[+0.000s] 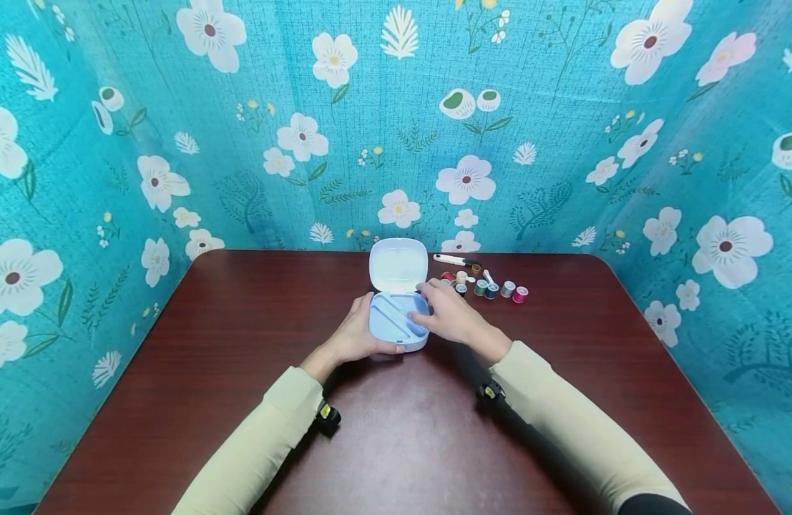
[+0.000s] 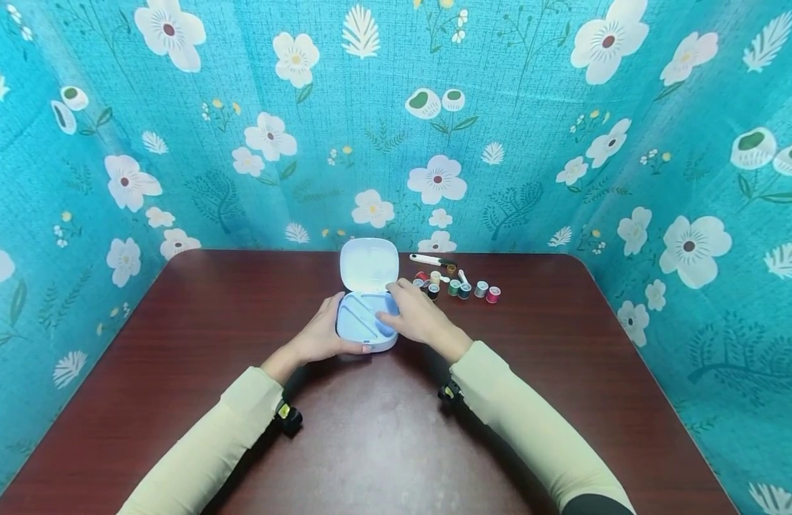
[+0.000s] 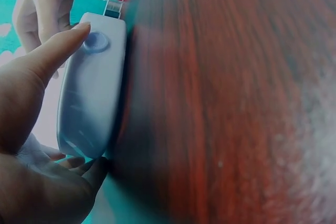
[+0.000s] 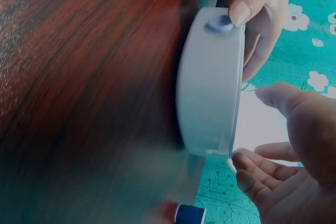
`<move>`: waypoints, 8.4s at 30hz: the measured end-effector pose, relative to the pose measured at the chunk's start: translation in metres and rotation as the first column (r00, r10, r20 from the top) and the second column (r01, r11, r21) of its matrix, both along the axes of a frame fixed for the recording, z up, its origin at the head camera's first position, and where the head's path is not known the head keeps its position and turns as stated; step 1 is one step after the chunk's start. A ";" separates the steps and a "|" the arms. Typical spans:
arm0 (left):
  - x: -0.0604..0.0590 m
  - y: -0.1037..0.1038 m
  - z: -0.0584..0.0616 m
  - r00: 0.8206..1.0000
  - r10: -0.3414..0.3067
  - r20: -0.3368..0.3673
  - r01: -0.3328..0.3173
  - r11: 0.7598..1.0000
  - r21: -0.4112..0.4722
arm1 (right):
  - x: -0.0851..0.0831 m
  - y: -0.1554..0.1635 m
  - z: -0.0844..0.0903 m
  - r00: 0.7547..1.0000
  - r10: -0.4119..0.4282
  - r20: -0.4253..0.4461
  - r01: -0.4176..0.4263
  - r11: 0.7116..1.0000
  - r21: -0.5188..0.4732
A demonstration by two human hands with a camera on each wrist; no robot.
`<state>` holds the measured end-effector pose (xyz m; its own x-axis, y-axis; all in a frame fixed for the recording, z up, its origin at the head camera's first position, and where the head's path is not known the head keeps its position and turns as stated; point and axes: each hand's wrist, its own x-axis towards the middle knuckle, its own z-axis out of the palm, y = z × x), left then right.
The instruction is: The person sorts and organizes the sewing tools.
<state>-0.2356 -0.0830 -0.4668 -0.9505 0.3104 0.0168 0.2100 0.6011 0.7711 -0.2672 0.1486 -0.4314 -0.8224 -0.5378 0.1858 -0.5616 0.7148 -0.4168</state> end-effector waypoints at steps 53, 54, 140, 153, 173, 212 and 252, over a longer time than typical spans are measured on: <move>-0.004 0.001 -0.006 0.999 0.032 -0.012 -0.031 0.999 0.039 | 0.003 -0.042 -0.003 0.998 -0.054 -0.017 0.055 0.992 0.116; -0.003 0.000 -0.006 0.999 0.030 -0.015 -0.029 0.999 0.043 | 0.003 -0.042 -0.003 0.998 -0.055 -0.018 0.056 0.992 0.112; -0.008 -0.001 -0.009 0.997 -0.025 -0.074 0.024 1.000 -0.013 | 0.108 -0.015 0.018 0.989 0.138 -0.046 -0.130 0.981 0.145; -0.006 -0.001 -0.007 0.998 -0.010 -0.055 0.009 1.000 -0.012 | 0.113 -0.021 -0.006 0.972 0.225 -0.068 -0.205 0.952 0.227; -0.008 0.000 -0.006 0.999 0.003 -0.037 -0.004 1.000 -0.014 | 0.108 -0.025 -0.022 0.956 0.251 -0.149 -0.189 0.921 0.340; -0.013 -0.001 -0.005 0.999 -0.014 -0.034 0.015 1.000 0.026 | 0.040 0.032 -0.008 0.990 -0.096 -0.107 0.104 0.991 0.079; -0.027 -0.004 -0.010 0.999 -0.033 -0.009 0.033 0.997 0.073 | -0.026 0.063 -0.039 0.928 -0.364 0.083 0.374 0.900 -0.223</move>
<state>-0.2629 -0.0872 -0.4769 -0.9395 0.3391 0.0475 0.2345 0.5362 0.8109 -0.2930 0.2118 -0.4699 -0.9625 -0.1402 0.2322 -0.2565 0.7489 -0.6111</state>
